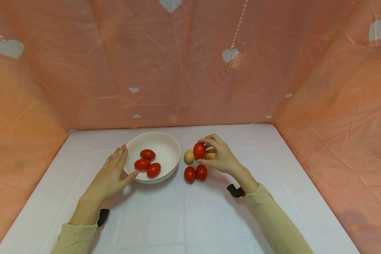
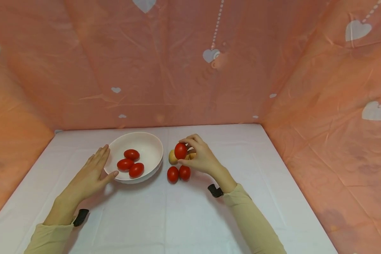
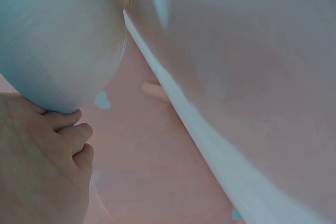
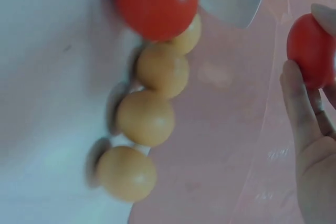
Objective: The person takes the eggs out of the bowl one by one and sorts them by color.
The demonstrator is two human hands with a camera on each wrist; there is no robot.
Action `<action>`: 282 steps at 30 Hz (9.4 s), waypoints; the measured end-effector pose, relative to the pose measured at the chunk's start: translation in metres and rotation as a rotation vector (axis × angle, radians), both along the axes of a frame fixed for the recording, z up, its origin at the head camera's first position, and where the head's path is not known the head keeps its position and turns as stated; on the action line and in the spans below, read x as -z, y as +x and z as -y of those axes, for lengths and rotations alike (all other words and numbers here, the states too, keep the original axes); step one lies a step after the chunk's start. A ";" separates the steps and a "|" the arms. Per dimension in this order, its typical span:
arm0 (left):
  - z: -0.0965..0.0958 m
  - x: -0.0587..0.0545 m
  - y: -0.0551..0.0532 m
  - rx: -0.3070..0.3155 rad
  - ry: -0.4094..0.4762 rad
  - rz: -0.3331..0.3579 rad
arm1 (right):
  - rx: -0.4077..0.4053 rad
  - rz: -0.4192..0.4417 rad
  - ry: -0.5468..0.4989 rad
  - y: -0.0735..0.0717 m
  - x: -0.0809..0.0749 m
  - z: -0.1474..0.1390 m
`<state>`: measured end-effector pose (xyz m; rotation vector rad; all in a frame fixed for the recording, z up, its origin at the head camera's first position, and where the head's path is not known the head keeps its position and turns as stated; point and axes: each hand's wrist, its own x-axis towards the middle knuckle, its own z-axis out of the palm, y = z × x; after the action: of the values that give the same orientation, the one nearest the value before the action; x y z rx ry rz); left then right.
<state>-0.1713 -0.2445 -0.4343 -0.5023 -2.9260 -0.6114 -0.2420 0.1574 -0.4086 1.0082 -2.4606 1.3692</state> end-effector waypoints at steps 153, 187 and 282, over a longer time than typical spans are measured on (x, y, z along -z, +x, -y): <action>0.000 0.003 -0.001 -0.026 -0.020 0.013 | -0.525 -0.163 0.855 -0.082 0.000 0.186; -0.002 0.001 0.002 -0.021 0.000 -0.006 | -0.424 -0.150 0.682 -0.064 -0.024 0.155; -0.003 -0.005 0.004 -0.020 -0.055 0.004 | 0.051 0.201 0.247 0.018 0.043 -0.087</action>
<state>-0.1673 -0.2415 -0.4289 -0.4773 -2.9553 -0.5317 -0.2244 0.2440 -0.4520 0.8832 -2.8389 1.2270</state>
